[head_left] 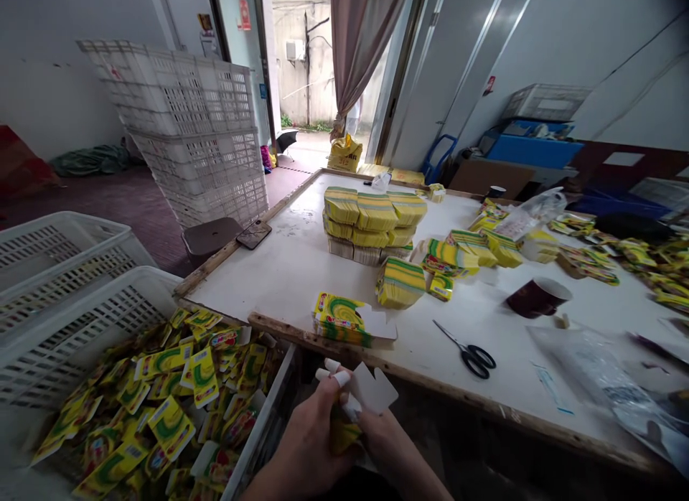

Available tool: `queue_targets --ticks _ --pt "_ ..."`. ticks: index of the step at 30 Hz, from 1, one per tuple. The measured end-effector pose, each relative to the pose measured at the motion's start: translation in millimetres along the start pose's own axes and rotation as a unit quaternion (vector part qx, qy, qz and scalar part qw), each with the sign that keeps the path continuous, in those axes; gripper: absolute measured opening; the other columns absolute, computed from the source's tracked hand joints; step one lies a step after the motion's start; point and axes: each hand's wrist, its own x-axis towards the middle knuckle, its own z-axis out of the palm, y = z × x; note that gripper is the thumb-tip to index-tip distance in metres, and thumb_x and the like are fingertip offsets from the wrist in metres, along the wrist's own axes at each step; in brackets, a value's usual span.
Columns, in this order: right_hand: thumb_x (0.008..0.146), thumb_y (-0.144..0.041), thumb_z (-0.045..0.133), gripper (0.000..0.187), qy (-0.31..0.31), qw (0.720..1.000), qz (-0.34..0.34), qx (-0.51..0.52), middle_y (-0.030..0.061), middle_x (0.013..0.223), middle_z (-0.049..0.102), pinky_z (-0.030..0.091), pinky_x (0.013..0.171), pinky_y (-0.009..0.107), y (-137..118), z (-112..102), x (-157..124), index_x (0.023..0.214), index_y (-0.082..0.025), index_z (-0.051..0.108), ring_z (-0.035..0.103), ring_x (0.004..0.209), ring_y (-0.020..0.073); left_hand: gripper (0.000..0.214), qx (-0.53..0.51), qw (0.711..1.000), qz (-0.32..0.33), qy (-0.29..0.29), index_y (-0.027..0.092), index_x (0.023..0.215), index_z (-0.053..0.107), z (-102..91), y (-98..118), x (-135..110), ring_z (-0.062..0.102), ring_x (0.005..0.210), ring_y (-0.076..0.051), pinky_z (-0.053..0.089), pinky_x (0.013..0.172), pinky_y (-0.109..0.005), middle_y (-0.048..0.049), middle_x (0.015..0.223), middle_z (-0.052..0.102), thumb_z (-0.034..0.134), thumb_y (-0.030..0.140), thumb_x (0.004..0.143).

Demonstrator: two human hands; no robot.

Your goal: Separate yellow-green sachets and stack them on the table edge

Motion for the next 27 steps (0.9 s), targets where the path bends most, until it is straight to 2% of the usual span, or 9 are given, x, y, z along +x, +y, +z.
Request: queue_targets --ticks 4,6,9,11,13,16,18,22,27 --pt "0.083 -0.054 0.058 0.061 0.015 0.999 -0.031 -0.021 0.0090 0.135 0.056 0.032 0.110 0.047 7 -1 3 0.137 -0.025 0.048 0.049 0.127 0.0300 0.058 0.003 1.000 0.000 -0.009 0.028 0.111 0.035 -2.3 -1 0 0.064 0.088 -0.022 0.051 0.075 -0.032 -0.0033 0.106 0.061 0.060 0.009 0.063" --pt "0.086 -0.055 0.053 0.062 0.029 0.994 -0.066 -0.079 0.0104 0.139 0.052 0.028 0.112 0.048 13 -4 2 0.139 -0.025 0.045 0.045 0.131 0.0298 0.057 -0.004 1.000 0.000 -0.015 0.028 0.115 0.033 -2.5 -4 2 0.064 0.086 -0.022 0.051 0.073 -0.032 -0.0039 0.103 0.062 0.056 0.009 0.067" --pt "0.088 -0.034 0.055 0.061 0.002 0.968 -0.125 -0.219 0.0090 0.151 0.036 0.022 0.115 0.046 20 -4 -4 0.145 -0.026 0.034 0.030 0.140 0.0271 0.067 -0.006 1.000 0.030 0.007 0.023 0.128 0.022 0.4 -9 5 0.064 0.092 -0.026 0.052 0.077 -0.037 -0.0116 0.112 0.059 0.055 0.012 0.070" --pt "0.088 -0.017 0.050 0.063 -0.029 0.940 -0.166 -0.298 0.0067 0.155 0.026 0.023 0.115 0.042 23 -4 -7 0.146 -0.028 0.032 0.023 0.143 0.0243 0.067 -0.002 0.999 0.035 0.027 0.021 0.127 0.024 1.1 -12 7 0.063 0.094 -0.027 0.052 0.079 -0.039 -0.0145 0.113 0.056 0.056 0.013 0.069" --pt "0.087 -0.007 0.043 0.060 -0.038 0.918 -0.202 -0.338 0.0074 0.155 0.028 0.029 0.113 0.039 27 -7 -7 0.143 -0.028 0.039 0.026 0.142 0.0223 0.063 -0.003 0.999 0.006 0.045 0.021 0.123 0.029 -1.8 -13 6 0.062 0.095 -0.027 0.052 0.080 -0.039 -0.0138 0.110 0.056 0.057 0.012 0.067" --pt "0.084 -0.003 0.039 0.056 -0.014 0.899 -0.237 -0.368 0.0125 0.149 0.038 0.037 0.109 0.037 31 -13 -2 0.134 -0.025 0.051 0.036 0.137 0.0224 0.064 0.010 0.997 -0.049 0.054 0.021 0.123 0.034 -12.7 -14 3 0.059 0.104 -0.028 0.049 0.089 -0.041 -0.0133 0.115 0.056 0.059 0.012 0.065" --pt "0.083 -0.003 0.042 0.053 -0.033 0.886 -0.235 -0.399 0.0159 0.149 0.038 0.039 0.107 0.037 31 -16 0 0.132 -0.022 0.053 0.039 0.136 0.0246 0.063 0.025 0.996 -0.074 0.037 0.022 0.121 0.040 -21.3 -14 0 0.059 0.105 -0.028 0.047 0.090 -0.041 -0.0100 0.114 0.060 0.064 0.014 0.063" --pt "0.078 -0.002 0.051 0.054 -0.109 0.861 -0.167 -0.467 0.0192 0.153 0.028 0.043 0.102 0.038 15 -19 -1 0.129 -0.019 0.054 0.042 0.133 0.0290 0.058 0.037 0.994 -0.105 0.001 0.025 0.115 0.047 -33.8 -14 -4 0.064 0.096 -0.026 0.049 0.082 -0.035 -0.0045 0.108 0.067 0.072 0.025 0.063" --pt "0.078 -0.001 0.052 0.041 -0.152 0.867 -0.141 -0.452 0.0098 0.142 0.048 0.046 0.099 0.029 -19 -21 -5 0.110 -0.024 0.064 0.055 0.123 0.0216 0.063 0.021 0.995 -0.087 -0.044 0.026 0.119 0.045 -38.7 -9 -1 0.067 0.085 -0.023 0.050 0.073 -0.029 -0.0002 0.098 0.070 0.073 0.034 0.063"
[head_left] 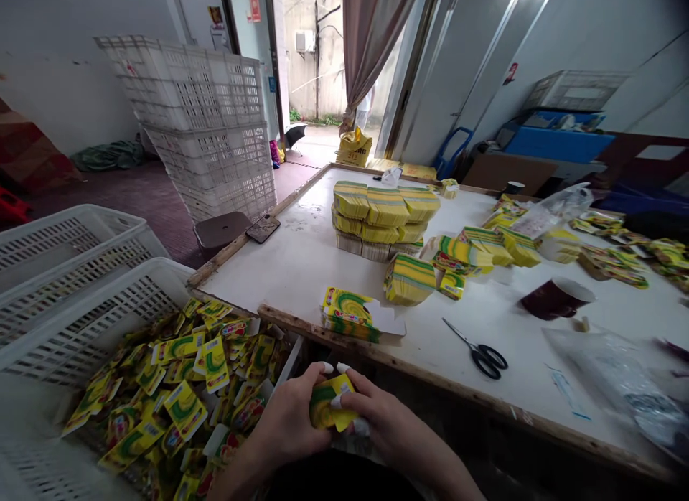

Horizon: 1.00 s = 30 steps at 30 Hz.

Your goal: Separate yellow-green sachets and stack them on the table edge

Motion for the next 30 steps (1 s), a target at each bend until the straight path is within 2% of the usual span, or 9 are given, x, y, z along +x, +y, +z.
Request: queue_targets --ticks 4,8,10,13,15,17,20,23,30 --pt "0.076 -0.001 0.054 0.037 0.048 0.998 0.009 0.030 0.0088 0.135 0.053 0.045 0.100 0.032 -3 7 4 0.103 -0.023 0.065 0.055 0.121 0.0220 0.059 0.052 0.999 -0.008 0.011 0.025 0.119 0.048 1.1 5 5 0.068 0.089 -0.025 0.050 0.077 -0.032 -0.0029 0.101 0.071 0.069 0.032 0.064" --pt "0.077 -0.012 0.063 0.061 0.137 0.988 0.021 0.071 0.0148 0.139 0.049 0.041 0.105 0.038 5 21 16 0.134 -0.019 0.043 0.049 0.127 0.0248 0.052 0.087 0.995 -0.045 0.034 0.024 0.121 0.048 -12.0 -7 -1 0.066 0.100 -0.024 0.050 0.086 -0.032 -0.0055 0.111 0.069 0.061 0.033 0.072" --pt "0.079 -0.020 0.065 0.067 0.203 0.977 0.028 0.056 0.0155 0.134 0.054 0.043 0.103 0.040 12 12 25 0.139 -0.017 0.035 0.054 0.121 0.0253 0.052 0.123 0.987 -0.079 0.059 0.021 0.123 0.047 -29.7 -30 -10 0.064 0.105 -0.025 0.049 0.090 -0.035 -0.0085 0.115 0.067 0.057 0.038 0.075" --pt "0.083 -0.021 0.058 0.046 0.318 0.943 0.083 -0.054 0.0147 0.119 0.061 0.046 0.097 0.044 25 -17 40 0.127 -0.016 0.047 0.058 0.111 0.0274 0.080 0.255 0.939 -0.135 0.186 0.004 0.124 0.046 -59.7 -75 -28 0.047 0.124 -0.041 0.036 0.104 -0.052 -0.0259 0.129 0.054 0.063 0.052 0.063" --pt "0.079 -0.011 0.055 0.045 0.322 0.930 0.114 -0.136 0.0146 0.116 0.062 0.045 0.096 0.046 35 -35 49 0.124 -0.016 0.049 0.056 0.109 0.0291 0.090 0.271 0.919 -0.178 0.224 0.001 0.125 0.046 -71.0 -96 -38 0.045 0.125 -0.045 0.036 0.102 -0.057 -0.0292 0.128 0.053 0.061 0.062 0.061" --pt "0.073 -0.002 0.050 0.049 0.303 0.930 0.123 -0.170 0.0142 0.112 0.063 0.045 0.093 0.046 44 -44 58 0.120 -0.015 0.052 0.056 0.106 0.0295 0.081 0.226 0.934 -0.177 0.214 0.007 0.125 0.048 -69.6 -103 -41 0.048 0.123 -0.042 0.038 0.101 -0.056 -0.0252 0.127 0.056 0.056 0.065 0.068" --pt "0.068 0.002 0.047 0.052 0.290 0.933 0.121 -0.174 0.0129 0.104 0.064 0.047 0.088 0.043 51 -44 65 0.117 -0.015 0.053 0.058 0.098 0.0275 0.061 0.101 0.972 -0.133 0.164 0.018 0.125 0.050 -47.6 -83 -33 0.052 0.123 -0.034 0.043 0.100 -0.049 -0.0163 0.130 0.058 0.055 0.056 0.078" --pt "0.069 -0.001 0.046 0.055 0.290 0.933 0.120 -0.174 0.0095 0.093 0.063 0.049 0.080 0.039 55 -40 65 0.123 -0.014 0.046 0.059 0.086 0.0244 0.047 -0.040 0.989 -0.080 0.115 0.022 0.120 0.055 -19.8 -50 -13 0.058 0.116 -0.028 0.047 0.096 -0.043 -0.0107 0.125 0.063 0.061 0.044 0.079" --pt "0.070 -0.001 0.046 0.056 0.284 0.937 0.115 -0.168 0.0107 0.103 0.060 0.051 0.077 0.034 62 -42 64 0.124 -0.015 0.043 0.059 0.082 0.0197 0.040 -0.190 0.980 -0.017 0.052 0.021 0.114 0.058 9.6 -2 24 0.061 0.108 -0.025 0.048 0.094 -0.037 -0.0083 0.115 0.068 0.067 0.028 0.076"
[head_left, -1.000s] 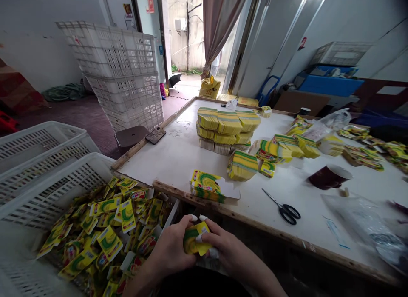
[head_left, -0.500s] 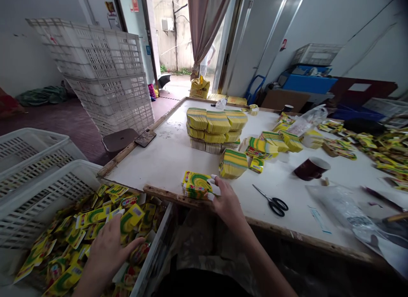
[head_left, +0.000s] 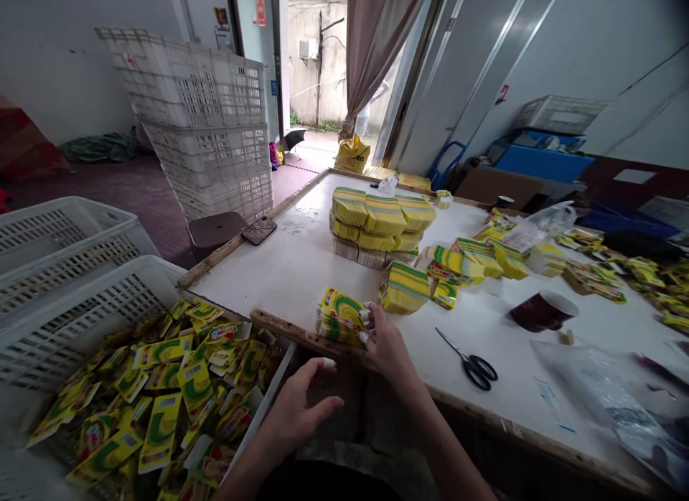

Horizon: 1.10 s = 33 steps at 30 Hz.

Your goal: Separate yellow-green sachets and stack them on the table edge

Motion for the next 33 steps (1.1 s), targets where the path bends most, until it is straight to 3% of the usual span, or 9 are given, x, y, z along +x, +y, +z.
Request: queue_targets --ticks 4,9,17,21,23,26,29,31,33 --pt "0.067 0.003 0.044 0.054 -0.011 1.000 0.007 -0.017 0.0104 0.096 0.063 0.050 0.081 0.038 -2 0 3 0.118 -0.013 0.050 0.060 0.087 0.0230 0.033 -0.039 0.999 0.008 -0.017 0.022 0.110 0.059 10.5 0 -1 0.063 0.102 -0.022 0.048 0.091 -0.032 -0.0057 0.109 0.069 0.065 0.027 0.078" --pt "0.067 0.005 0.044 0.058 -0.001 0.999 0.011 -0.033 0.0140 0.111 0.060 0.046 0.090 0.042 -7 0 1 0.121 -0.015 0.049 0.056 0.103 0.0262 0.028 -0.079 0.996 -0.015 -0.023 0.020 0.107 0.060 15.4 -10 -7 0.066 0.095 -0.021 0.050 0.087 -0.031 -0.0056 0.102 0.071 0.063 0.028 0.080" --pt "0.064 0.003 0.047 0.056 -0.004 1.000 0.000 -0.020 0.0111 0.103 0.061 0.045 0.089 0.041 -7 -3 7 0.116 -0.015 0.050 0.055 0.099 0.0255 0.027 -0.121 0.992 -0.022 -0.026 0.018 0.103 0.061 19.1 -20 -8 0.065 0.090 -0.021 0.050 0.083 -0.033 -0.0069 0.096 0.070 0.064 0.032 0.080" --pt "0.067 -0.001 0.048 0.060 -0.002 1.000 0.003 0.015 0.0060 0.095 0.056 0.049 0.079 0.035 -13 -7 1 0.124 -0.017 0.040 0.056 0.086 0.0207 0.044 -0.224 0.974 -0.029 -0.023 0.018 0.108 0.060 25.3 -27 -5 0.064 0.091 -0.022 0.050 0.081 -0.034 -0.0089 0.098 0.069 0.072 0.044 0.074" --pt "0.068 -0.004 0.051 0.061 -0.017 0.996 0.007 0.084 0.0027 0.089 0.054 0.049 0.073 0.032 -24 -7 -11 0.126 -0.019 0.036 0.056 0.078 0.0182 0.062 -0.314 0.949 -0.009 0.026 0.020 0.116 0.056 29.2 -26 -1 0.063 0.097 -0.025 0.050 0.081 -0.035 -0.0111 0.108 0.066 0.074 0.054 0.067" --pt "0.068 -0.007 0.055 0.064 -0.084 0.962 0.021 0.260 0.0003 0.088 0.052 0.048 0.064 0.026 -52 -2 -40 0.126 -0.022 0.035 0.055 0.070 0.0146 0.072 -0.442 0.886 0.026 0.139 0.020 0.118 0.056 32.9 -12 6 0.061 0.104 -0.029 0.051 0.082 -0.039 -0.0126 0.112 0.065 0.058 0.073 0.069" --pt "0.069 -0.011 0.060 0.063 -0.178 0.884 0.052 0.430 0.0009 0.092 0.056 0.048 0.064 0.025 -79 9 -70 0.127 -0.025 0.038 0.058 0.074 0.0145 0.074 -0.497 0.830 0.025 0.254 0.018 0.108 0.061 31.7 5 13 0.064 0.092 -0.027 0.051 0.080 -0.039 -0.0094 0.093 0.067 0.039 0.080 0.074" --pt "0.071 -0.016 0.065 0.061 -0.204 0.838 0.087 0.498 0.0017 0.095 0.058 0.048 0.070 0.026 -89 15 -85 0.126 -0.025 0.040 0.059 0.080 0.0161 0.066 -0.471 0.825 0.023 0.311 0.020 0.102 0.059 29.6 11 15 0.063 0.079 -0.021 0.052 0.076 -0.035 -0.0043 0.083 0.062 0.039 0.077 0.075" --pt "0.070 -0.019 0.071 0.060 -0.213 0.821 0.112 0.518 0.0009 0.092 0.060 0.047 0.072 0.027 -93 20 -92 0.123 -0.025 0.044 0.059 0.083 0.0172 0.063 -0.399 0.859 0.012 0.321 0.022 0.097 0.057 28.7 9 15 0.059 0.071 -0.017 0.051 0.072 -0.030 -0.0012 0.077 0.056 0.035 0.078 0.076"
